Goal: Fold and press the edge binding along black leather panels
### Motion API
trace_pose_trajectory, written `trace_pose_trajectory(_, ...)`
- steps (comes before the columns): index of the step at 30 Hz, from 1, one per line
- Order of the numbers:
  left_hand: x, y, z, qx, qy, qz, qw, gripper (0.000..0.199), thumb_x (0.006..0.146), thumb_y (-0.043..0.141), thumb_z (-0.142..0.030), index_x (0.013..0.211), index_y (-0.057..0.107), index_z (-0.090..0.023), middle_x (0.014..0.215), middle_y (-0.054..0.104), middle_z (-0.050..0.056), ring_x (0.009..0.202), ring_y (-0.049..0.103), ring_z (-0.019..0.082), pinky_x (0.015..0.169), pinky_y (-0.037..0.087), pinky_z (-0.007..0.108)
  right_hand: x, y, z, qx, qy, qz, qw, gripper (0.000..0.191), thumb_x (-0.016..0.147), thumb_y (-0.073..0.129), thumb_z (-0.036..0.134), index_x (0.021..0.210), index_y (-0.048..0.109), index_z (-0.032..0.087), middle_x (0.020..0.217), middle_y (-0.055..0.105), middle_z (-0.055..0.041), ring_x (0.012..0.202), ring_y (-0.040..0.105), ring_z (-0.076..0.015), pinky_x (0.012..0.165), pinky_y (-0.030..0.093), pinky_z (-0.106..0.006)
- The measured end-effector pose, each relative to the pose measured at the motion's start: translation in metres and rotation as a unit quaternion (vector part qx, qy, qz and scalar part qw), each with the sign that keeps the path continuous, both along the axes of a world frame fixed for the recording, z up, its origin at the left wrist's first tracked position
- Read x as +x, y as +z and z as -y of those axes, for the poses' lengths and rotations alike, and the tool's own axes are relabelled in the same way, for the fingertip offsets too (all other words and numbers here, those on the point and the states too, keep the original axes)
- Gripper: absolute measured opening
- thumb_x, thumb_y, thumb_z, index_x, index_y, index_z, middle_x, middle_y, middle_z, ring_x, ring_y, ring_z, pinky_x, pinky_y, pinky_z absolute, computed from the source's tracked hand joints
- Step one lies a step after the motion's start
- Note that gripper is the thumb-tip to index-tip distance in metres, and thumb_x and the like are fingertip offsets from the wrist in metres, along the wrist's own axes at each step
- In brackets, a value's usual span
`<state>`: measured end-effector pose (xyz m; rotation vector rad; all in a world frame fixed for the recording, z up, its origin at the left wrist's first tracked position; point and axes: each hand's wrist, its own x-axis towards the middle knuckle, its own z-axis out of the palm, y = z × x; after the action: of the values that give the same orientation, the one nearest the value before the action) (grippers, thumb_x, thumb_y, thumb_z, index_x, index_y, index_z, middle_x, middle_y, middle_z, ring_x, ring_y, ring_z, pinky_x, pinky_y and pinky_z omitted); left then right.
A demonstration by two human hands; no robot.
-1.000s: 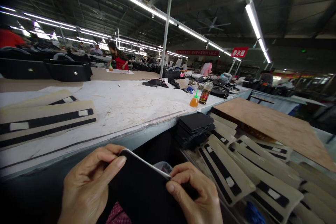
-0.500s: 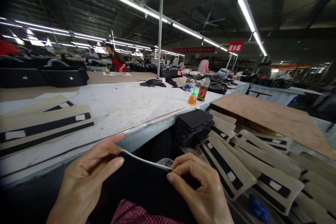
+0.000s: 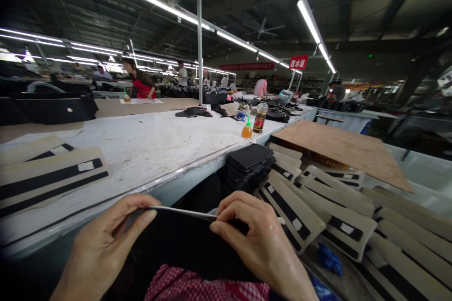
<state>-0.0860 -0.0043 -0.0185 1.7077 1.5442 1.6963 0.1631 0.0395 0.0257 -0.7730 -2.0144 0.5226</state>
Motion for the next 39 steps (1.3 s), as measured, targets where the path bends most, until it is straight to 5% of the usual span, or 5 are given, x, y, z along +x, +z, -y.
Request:
trace_pose_trajectory(5,0.012,0.005,-0.002,0.124,0.027,-0.204,0.971,0.033,0.099,0.051,-0.012,0.129,0.055,-0.027,0.111,0.071,0.001,0.108,0.067,0.012,0.101,0.046,0.019,-0.006,0.003,-0.001,0.019,0.002,0.011,1.000,0.017,0.087,0.076,0.015,0.072,0.072,0.021,0.081,0.074,-0.0011,0.070,0.070,-0.0139,0.069,0.057,-0.022)
trace_pose_trajectory(10,0.032,0.003,-0.003,0.120,0.030,-0.187,0.974,0.042,0.105,0.042,-0.017,0.146,0.039,-0.023,0.105,0.062,0.003,0.097,0.063,0.015,0.094,0.049,0.025,-0.007,0.005,0.001,0.011,0.001,0.010,1.000,0.017,0.089,0.076,0.020,0.072,0.072,0.021,0.082,0.074,-0.0021,0.069,0.070,-0.0147,0.069,0.058,-0.023)
trace_pose_trajectory(17,0.033,0.011,0.004,0.068,-0.077,-0.097,0.990,0.024,0.096,0.063,-0.049,0.109,0.072,-0.031,0.087,0.056,-0.001,0.081,0.058,0.017,0.074,0.047,0.026,-0.004,0.012,-0.001,-0.029,0.054,0.022,0.998,0.024,0.092,0.076,0.033,0.071,0.074,0.021,0.082,0.074,-0.0023,0.070,0.071,-0.0149,0.069,0.058,-0.024)
trace_pose_trajectory(21,0.026,0.021,0.002,0.066,-0.128,-0.081,0.986,0.005,0.087,0.076,-0.030,0.086,0.079,-0.027,0.070,0.055,-0.002,0.062,0.057,0.012,0.057,0.046,0.021,-0.005,0.014,-0.004,-0.049,0.075,0.030,0.996,0.025,0.091,0.076,0.035,0.071,0.073,0.021,0.084,0.075,-0.0013,0.071,0.072,-0.0146,0.069,0.056,-0.024)
trace_pose_trajectory(39,0.024,0.025,-0.004,0.019,-0.071,-0.105,0.992,0.028,0.083,0.075,-0.049,0.069,0.082,-0.025,0.065,0.072,0.002,0.059,0.069,0.016,0.053,0.055,0.021,-0.011,0.014,-0.012,-0.061,0.107,0.048,0.991,0.019,0.085,0.081,0.013,0.072,0.069,0.018,0.086,0.073,0.0013,0.074,0.069,-0.0122,0.069,0.052,-0.022)
